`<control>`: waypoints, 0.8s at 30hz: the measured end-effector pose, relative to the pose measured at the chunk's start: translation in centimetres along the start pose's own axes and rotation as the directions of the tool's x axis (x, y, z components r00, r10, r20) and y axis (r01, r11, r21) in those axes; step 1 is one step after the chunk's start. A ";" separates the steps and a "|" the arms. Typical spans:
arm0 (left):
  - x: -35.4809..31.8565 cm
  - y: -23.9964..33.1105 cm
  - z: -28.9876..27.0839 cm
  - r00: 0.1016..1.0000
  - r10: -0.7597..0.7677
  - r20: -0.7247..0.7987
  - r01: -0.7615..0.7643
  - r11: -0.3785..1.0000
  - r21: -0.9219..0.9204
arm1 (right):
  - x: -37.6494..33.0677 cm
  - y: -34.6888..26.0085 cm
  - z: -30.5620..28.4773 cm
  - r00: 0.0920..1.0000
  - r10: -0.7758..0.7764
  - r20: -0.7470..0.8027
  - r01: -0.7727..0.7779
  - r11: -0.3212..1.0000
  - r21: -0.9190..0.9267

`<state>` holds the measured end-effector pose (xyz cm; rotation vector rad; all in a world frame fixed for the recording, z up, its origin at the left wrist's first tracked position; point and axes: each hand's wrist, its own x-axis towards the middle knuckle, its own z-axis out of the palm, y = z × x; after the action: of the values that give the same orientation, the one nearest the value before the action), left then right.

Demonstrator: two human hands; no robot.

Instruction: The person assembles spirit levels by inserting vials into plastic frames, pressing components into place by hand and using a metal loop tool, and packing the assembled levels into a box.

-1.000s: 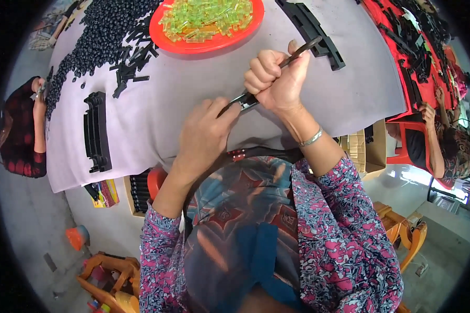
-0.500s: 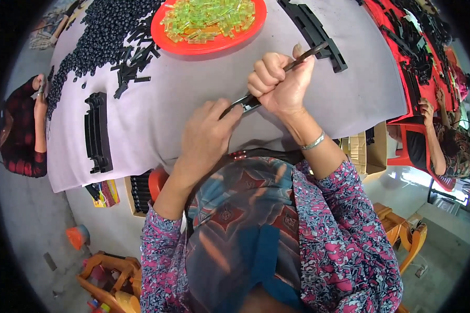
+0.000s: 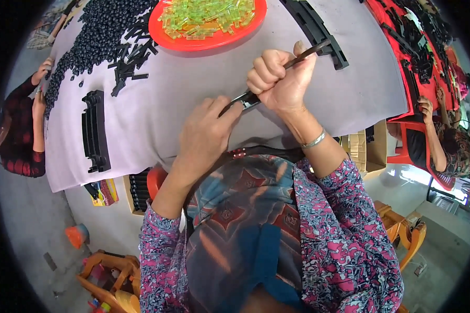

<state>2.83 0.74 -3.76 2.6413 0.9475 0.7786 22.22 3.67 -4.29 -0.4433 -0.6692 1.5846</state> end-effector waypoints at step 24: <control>0.1 0.1 0.1 1.000 0.027 -0.016 -0.026 0.999 0.034 | 0.3 0.1 0.3 1.000 -0.004 -0.017 0.003 0.998 -0.062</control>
<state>2.96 0.72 -3.78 2.6853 0.9401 0.7991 21.93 3.87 -4.10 -0.5010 -0.7067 1.5584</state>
